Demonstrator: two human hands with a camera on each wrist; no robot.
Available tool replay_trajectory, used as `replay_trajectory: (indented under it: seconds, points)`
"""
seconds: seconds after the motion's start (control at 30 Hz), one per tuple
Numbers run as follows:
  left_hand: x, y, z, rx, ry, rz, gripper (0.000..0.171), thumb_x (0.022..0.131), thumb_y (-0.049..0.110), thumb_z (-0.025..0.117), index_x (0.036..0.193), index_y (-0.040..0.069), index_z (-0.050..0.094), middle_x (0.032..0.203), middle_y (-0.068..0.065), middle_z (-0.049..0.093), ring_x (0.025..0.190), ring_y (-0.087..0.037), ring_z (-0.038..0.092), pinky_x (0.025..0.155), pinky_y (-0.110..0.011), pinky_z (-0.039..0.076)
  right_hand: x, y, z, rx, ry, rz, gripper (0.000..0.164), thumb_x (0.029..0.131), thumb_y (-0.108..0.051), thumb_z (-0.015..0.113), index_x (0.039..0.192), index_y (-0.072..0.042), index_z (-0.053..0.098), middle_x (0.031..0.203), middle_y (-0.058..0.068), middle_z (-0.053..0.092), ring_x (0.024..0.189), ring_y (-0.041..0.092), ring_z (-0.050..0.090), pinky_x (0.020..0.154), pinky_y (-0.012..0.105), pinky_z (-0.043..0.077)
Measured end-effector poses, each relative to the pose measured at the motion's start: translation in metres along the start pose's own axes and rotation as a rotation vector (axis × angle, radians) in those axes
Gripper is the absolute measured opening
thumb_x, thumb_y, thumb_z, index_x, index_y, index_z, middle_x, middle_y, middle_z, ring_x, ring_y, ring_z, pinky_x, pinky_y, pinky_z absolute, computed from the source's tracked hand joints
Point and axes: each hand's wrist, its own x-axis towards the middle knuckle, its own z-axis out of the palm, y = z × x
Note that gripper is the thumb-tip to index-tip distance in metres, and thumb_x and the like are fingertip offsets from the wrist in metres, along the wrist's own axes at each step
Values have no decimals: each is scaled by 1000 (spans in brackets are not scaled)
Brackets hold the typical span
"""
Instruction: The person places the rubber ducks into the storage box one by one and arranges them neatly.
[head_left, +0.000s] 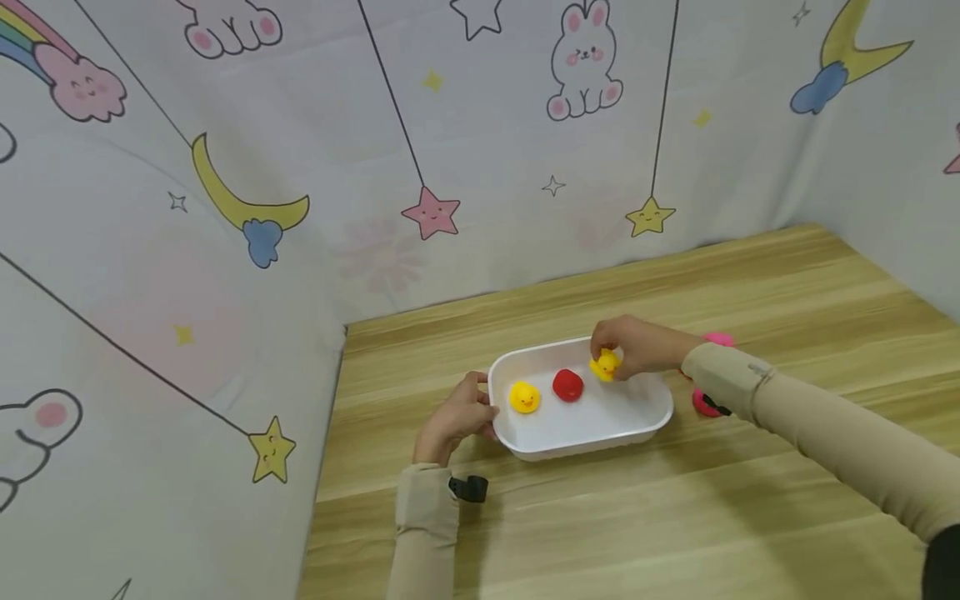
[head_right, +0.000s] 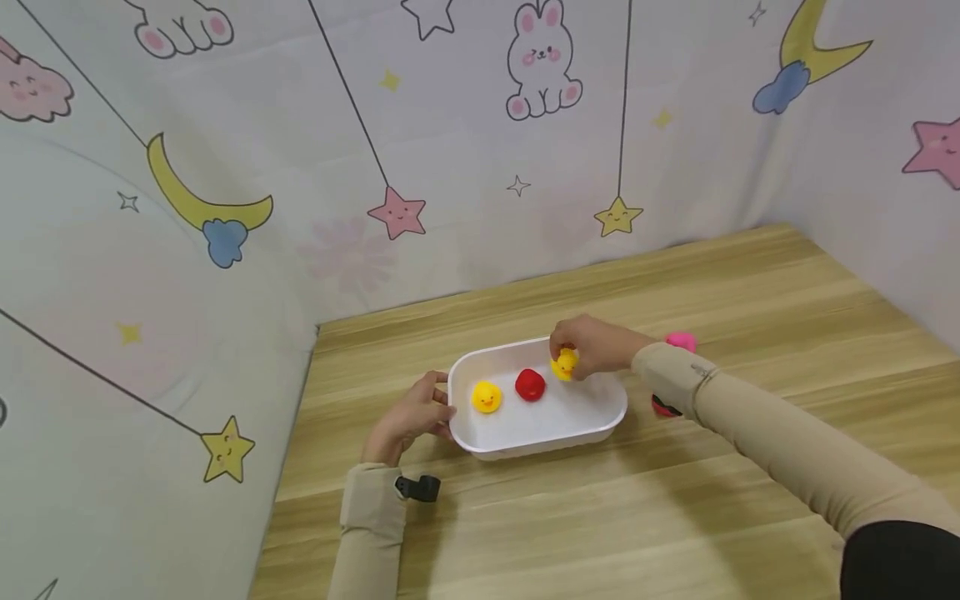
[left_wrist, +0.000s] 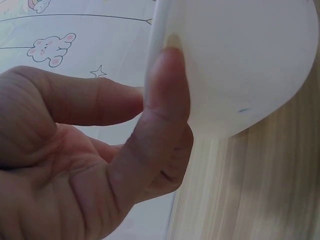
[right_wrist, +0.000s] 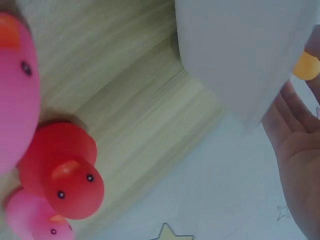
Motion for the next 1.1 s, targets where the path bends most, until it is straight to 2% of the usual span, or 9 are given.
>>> replay_trajectory:
  seconds: [0.1, 0.2, 0.5, 0.67, 0.8, 0.93, 1.0, 1.1]
  points:
    - [-1, 0, -1, -3, 2, 1, 56, 93, -15, 52, 144, -11, 28, 105, -25, 53, 59, -21, 61, 61, -39, 64, 4, -2, 4, -134, -73, -13, 28, 78, -1, 82, 98, -16, 69, 105, -5, 63, 97, 22, 58, 91, 41, 56]
    - [0, 0, -1, -7, 2, 2, 55, 94, -15, 51, 144, -11, 28, 103, -22, 51, 58, -21, 60, 62, -40, 64, 6, -3, 7, -195, -108, -28, 27, 79, -1, 82, 96, -16, 67, 102, -6, 63, 92, 20, 55, 85, 35, 55]
    - [0, 0, -1, -9, -5, -3, 56, 93, -15, 52, 143, -10, 29, 105, -24, 52, 60, -22, 60, 63, -40, 64, 8, -1, 10, -229, -120, -41, 27, 78, 5, 81, 91, -12, 64, 88, -6, 58, 83, 18, 53, 77, 31, 53]
    - [1, -1, 0, -14, -3, -5, 55, 93, -15, 52, 143, -10, 29, 102, -21, 51, 60, -22, 60, 63, -41, 64, 8, -1, 12, -235, -117, -64, 29, 76, 7, 81, 91, -12, 65, 87, -7, 57, 82, 17, 54, 76, 30, 54]
    - [0, -2, 1, -10, 6, -3, 55, 93, -14, 53, 142, -9, 29, 103, -21, 51, 58, -20, 60, 63, -41, 64, 6, -4, 11, -222, -128, -52, 35, 75, 8, 81, 102, -9, 67, 100, -3, 62, 90, 20, 56, 87, 37, 58]
    - [1, -2, 2, -12, 1, 0, 56, 93, -14, 52, 143, -9, 28, 105, -22, 51, 59, -21, 61, 64, -43, 64, -2, -8, 5, -205, -127, 5, 46, 75, 5, 82, 117, -7, 68, 119, 5, 65, 106, 26, 58, 99, 48, 55]
    - [1, -3, 2, -18, 1, -1, 56, 93, -14, 52, 143, -10, 28, 106, -24, 51, 59, -21, 61, 65, -43, 64, -7, -9, 1, -186, -112, 23, 51, 75, 2, 83, 123, -6, 67, 127, 9, 64, 114, 32, 58, 102, 54, 51]
    - [0, -2, 2, -18, 2, -1, 56, 93, -15, 52, 143, -10, 28, 107, -25, 51, 59, -21, 62, 65, -44, 64, -16, -7, -5, -139, -65, 38, 59, 76, -1, 85, 131, -3, 64, 133, 12, 63, 122, 36, 56, 104, 57, 49]
